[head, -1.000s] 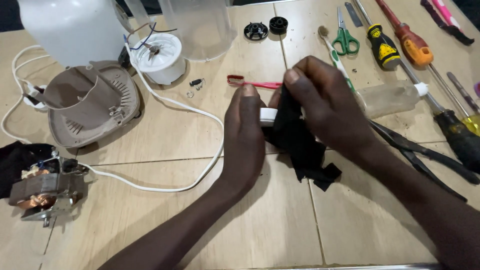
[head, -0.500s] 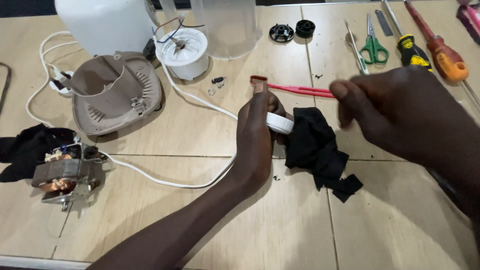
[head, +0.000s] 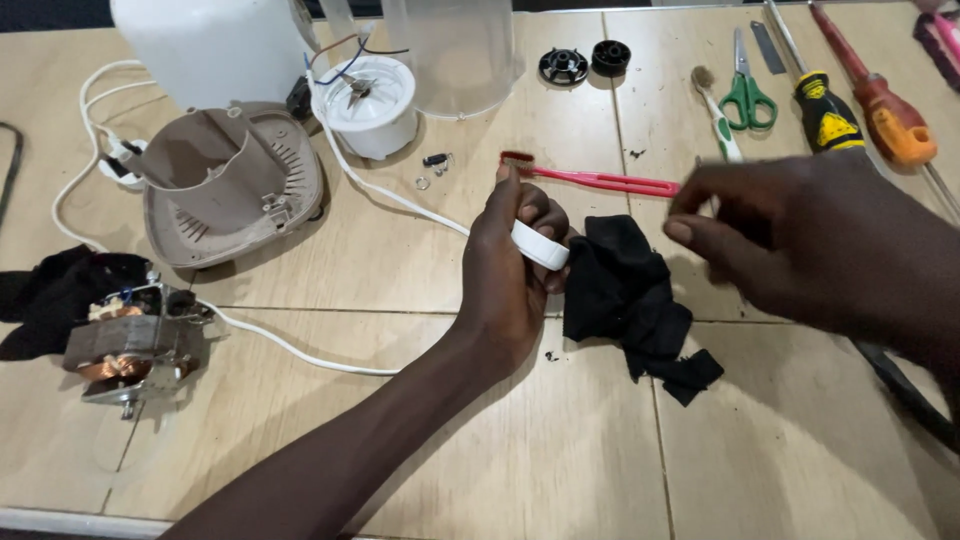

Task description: Cleaning a small white plastic component from an appliance using a toothbrush and a cloth.

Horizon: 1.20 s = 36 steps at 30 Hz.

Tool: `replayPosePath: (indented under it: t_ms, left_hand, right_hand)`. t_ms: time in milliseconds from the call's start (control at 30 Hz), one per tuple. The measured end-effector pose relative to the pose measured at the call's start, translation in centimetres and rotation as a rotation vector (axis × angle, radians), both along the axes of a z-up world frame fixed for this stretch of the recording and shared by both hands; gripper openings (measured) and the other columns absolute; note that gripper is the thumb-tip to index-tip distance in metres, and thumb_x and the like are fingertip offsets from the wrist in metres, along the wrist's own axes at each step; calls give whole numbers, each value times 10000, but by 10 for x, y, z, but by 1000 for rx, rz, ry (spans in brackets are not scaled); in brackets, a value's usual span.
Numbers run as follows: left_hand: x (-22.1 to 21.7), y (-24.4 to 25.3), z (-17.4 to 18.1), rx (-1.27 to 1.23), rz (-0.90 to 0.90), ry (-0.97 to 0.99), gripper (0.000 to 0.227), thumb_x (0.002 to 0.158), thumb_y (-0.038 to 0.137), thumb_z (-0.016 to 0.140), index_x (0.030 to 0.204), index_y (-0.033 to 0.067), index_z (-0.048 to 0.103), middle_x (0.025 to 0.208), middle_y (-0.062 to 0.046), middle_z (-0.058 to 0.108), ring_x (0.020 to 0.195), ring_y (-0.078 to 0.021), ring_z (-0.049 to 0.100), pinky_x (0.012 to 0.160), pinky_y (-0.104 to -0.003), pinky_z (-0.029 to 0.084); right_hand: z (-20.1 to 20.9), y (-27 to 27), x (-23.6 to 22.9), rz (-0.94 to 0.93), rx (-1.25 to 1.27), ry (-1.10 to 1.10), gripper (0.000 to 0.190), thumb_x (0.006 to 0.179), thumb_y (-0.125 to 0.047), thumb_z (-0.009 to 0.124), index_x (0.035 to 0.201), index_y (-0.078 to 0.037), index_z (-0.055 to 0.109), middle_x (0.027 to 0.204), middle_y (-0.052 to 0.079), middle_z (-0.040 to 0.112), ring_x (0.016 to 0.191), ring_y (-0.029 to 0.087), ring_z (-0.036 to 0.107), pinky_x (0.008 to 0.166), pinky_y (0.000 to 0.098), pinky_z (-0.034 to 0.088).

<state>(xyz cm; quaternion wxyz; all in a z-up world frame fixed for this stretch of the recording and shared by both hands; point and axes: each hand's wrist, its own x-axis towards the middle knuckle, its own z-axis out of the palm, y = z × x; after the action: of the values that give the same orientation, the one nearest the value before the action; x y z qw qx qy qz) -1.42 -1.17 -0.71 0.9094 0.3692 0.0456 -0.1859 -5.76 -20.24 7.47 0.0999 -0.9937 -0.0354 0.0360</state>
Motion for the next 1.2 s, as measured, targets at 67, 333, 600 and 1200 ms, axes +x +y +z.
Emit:
replayPosePath:
  t_ms: [67, 333, 600, 1200]
  left_hand:
    - [1, 1, 0, 22, 15, -24, 434, 1012, 506, 489, 718, 198, 403, 606, 57, 396, 517, -84, 414, 419, -281, 240]
    - [9, -2, -17, -89, 79, -17, 255, 993, 311, 619, 852, 116, 534, 797, -34, 585, 662, -186, 629, 584, -287, 538]
    - [1, -9, -12, 59, 100, -79, 227, 1023, 241, 554, 822, 139, 527, 807, 20, 462, 697, -90, 454, 580, -244, 386]
    - [-1, -8, -11, 20, 89, -161, 152, 1062, 210, 475, 982, 84, 506, 811, -50, 508, 578, -224, 583, 468, -287, 371]
  right_hand:
    - [-5, 15, 0, 15, 95, 30, 307, 843, -402, 764, 1112, -270, 699, 780, -29, 835, 584, 136, 787, 578, 318, 599]
    - [-1, 8, -3, 421, 434, -307, 229, 939, -260, 663, 1040, -54, 674, 1017, 69, 729, 906, 179, 709, 778, 302, 583]
    - [-51, 51, -5, 237, 671, -400, 138, 932, -123, 640, 983, -72, 523, 860, 30, 550, 762, 149, 500, 655, 299, 424]
    - [-50, 25, 9, 66, 1210, -222, 227, 1002, -231, 610, 1162, -86, 542, 790, 36, 629, 693, 110, 601, 625, 234, 492]
